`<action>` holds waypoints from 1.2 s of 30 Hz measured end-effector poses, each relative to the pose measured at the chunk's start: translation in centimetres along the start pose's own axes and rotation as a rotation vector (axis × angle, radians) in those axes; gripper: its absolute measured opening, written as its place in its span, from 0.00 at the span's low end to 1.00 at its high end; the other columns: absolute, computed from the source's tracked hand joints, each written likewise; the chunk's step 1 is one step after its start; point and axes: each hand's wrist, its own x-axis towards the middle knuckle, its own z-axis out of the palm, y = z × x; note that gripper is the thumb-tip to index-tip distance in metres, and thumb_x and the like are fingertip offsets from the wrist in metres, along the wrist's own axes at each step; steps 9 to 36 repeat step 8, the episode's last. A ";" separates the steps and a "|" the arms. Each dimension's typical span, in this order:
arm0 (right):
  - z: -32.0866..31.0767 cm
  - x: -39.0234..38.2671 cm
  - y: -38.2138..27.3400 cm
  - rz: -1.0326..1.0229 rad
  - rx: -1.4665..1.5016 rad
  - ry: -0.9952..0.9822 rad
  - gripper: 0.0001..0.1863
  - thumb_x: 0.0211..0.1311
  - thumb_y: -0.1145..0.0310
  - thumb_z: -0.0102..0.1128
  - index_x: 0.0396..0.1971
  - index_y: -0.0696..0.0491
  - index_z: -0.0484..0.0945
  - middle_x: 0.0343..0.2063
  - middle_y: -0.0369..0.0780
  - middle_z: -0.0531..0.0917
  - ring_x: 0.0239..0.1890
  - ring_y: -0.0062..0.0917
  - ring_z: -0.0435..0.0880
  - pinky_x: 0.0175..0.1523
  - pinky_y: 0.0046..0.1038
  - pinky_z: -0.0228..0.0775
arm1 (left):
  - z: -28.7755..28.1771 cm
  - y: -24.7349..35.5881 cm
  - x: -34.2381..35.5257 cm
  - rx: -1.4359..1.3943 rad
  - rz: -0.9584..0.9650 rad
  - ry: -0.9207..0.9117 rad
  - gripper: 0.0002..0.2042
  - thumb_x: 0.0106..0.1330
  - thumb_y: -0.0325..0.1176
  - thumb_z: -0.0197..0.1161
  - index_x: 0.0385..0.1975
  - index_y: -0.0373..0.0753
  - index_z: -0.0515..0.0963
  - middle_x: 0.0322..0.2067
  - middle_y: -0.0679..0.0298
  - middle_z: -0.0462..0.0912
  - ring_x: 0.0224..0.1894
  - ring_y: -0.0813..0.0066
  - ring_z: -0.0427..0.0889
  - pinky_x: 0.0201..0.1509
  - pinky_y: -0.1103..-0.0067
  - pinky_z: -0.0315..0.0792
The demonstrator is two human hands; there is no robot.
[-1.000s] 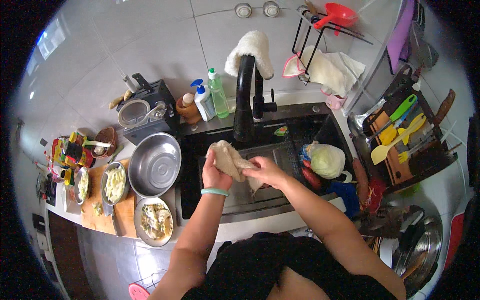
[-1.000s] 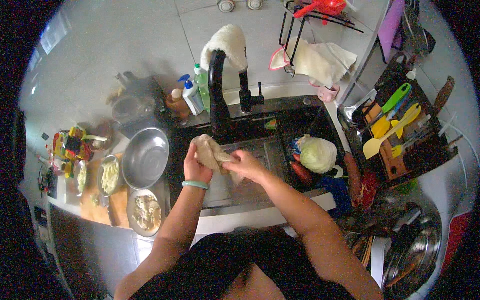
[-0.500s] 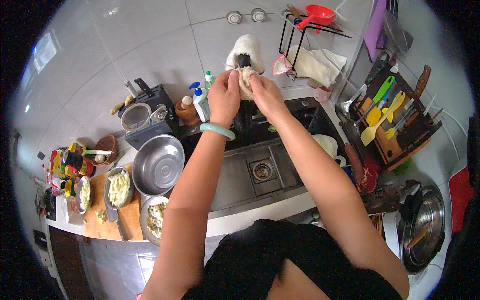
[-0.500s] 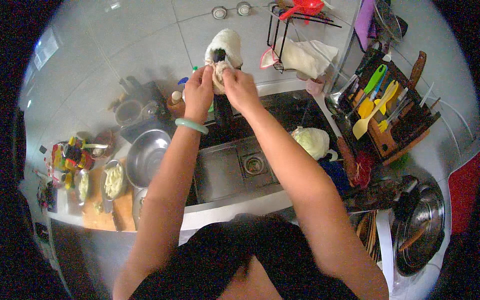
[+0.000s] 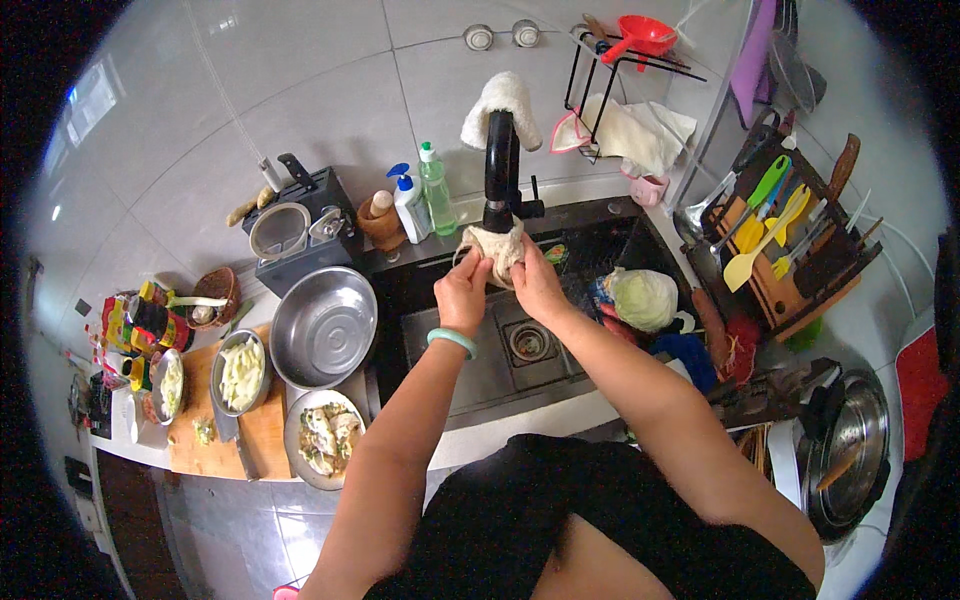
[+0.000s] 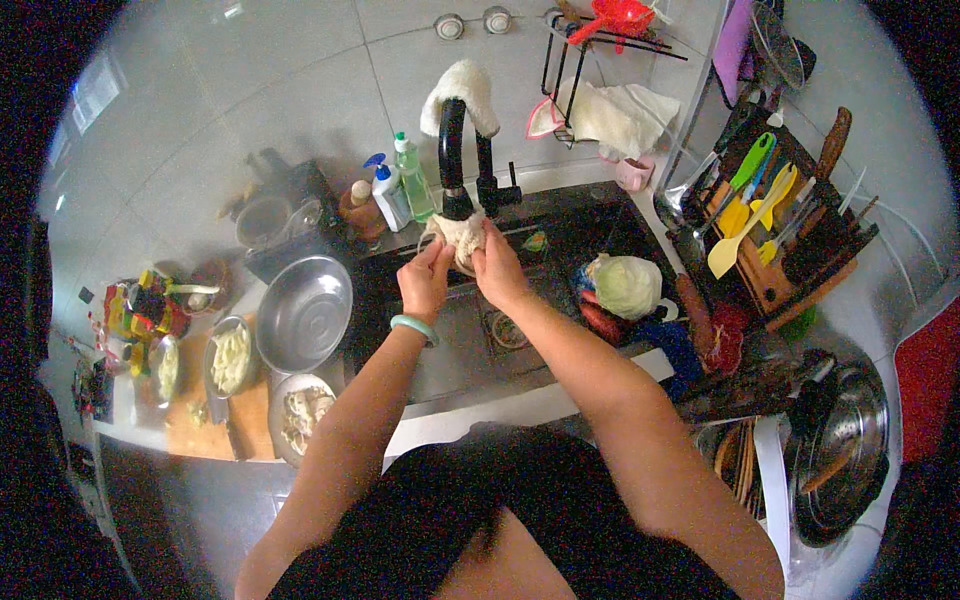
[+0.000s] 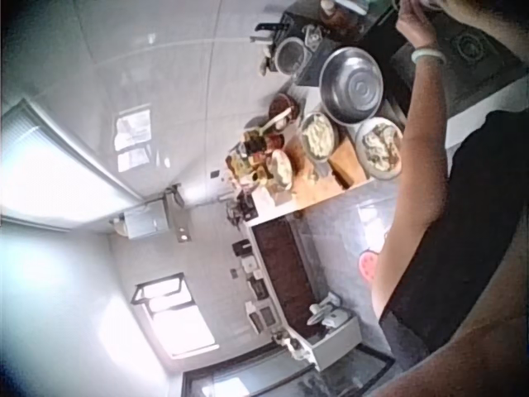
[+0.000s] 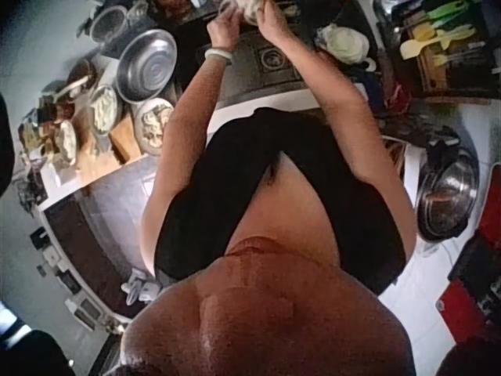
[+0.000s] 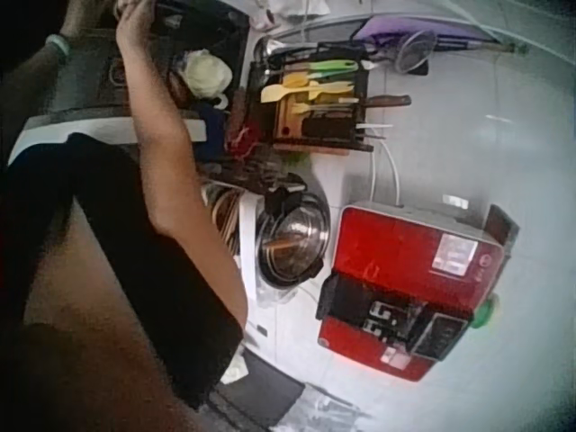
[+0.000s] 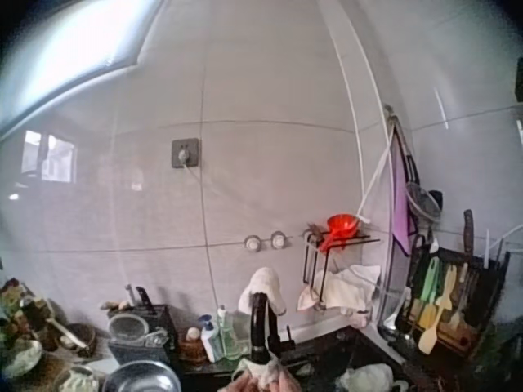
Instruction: The person cleans the kitchen sink area using a cloth. They wipe the sink basin, faucet, and surrounding countertop, then rinse and wring the cloth under running water.
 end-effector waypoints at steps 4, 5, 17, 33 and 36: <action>0.1 -2.0 1.2 0.108 -0.126 -0.233 0.18 0.57 0.72 0.47 0.49 0.60 0.67 0.42 0.55 0.75 0.46 0.50 0.73 0.51 0.39 0.66 | 0.5 -3.7 -0.7 0.139 -0.039 -0.233 0.14 0.58 0.39 0.62 0.38 0.37 0.81 0.30 0.52 0.82 0.33 0.62 0.84 0.37 0.76 0.74; 0.2 -2.6 1.5 0.195 -0.095 -0.278 0.19 0.58 0.71 0.47 0.50 0.58 0.67 0.43 0.54 0.75 0.47 0.49 0.73 0.52 0.39 0.66 | 0.5 -3.9 -1.1 0.110 -0.087 -0.218 0.14 0.58 0.40 0.62 0.38 0.37 0.81 0.30 0.53 0.83 0.33 0.63 0.84 0.38 0.76 0.74; -0.1 -3.0 2.2 0.396 -0.033 -0.362 0.20 0.61 0.66 0.48 0.53 0.55 0.66 0.47 0.53 0.75 0.49 0.41 0.75 0.53 0.38 0.66 | 0.2 -3.9 -1.7 0.017 -0.227 -0.194 0.15 0.57 0.41 0.63 0.38 0.38 0.81 0.32 0.56 0.84 0.35 0.65 0.84 0.40 0.76 0.74; -0.1 -3.0 2.2 0.396 -0.033 -0.362 0.20 0.61 0.66 0.48 0.53 0.55 0.66 0.47 0.53 0.75 0.49 0.41 0.75 0.53 0.38 0.66 | 0.2 -3.9 -1.7 0.017 -0.227 -0.194 0.15 0.57 0.41 0.63 0.38 0.38 0.81 0.32 0.56 0.84 0.35 0.65 0.84 0.40 0.76 0.74; -0.1 -3.0 2.2 0.396 -0.033 -0.362 0.20 0.61 0.66 0.48 0.53 0.55 0.66 0.47 0.53 0.75 0.49 0.41 0.75 0.53 0.38 0.66 | 0.2 -3.9 -1.7 0.017 -0.227 -0.194 0.15 0.57 0.41 0.63 0.38 0.38 0.81 0.32 0.56 0.84 0.35 0.65 0.84 0.40 0.76 0.74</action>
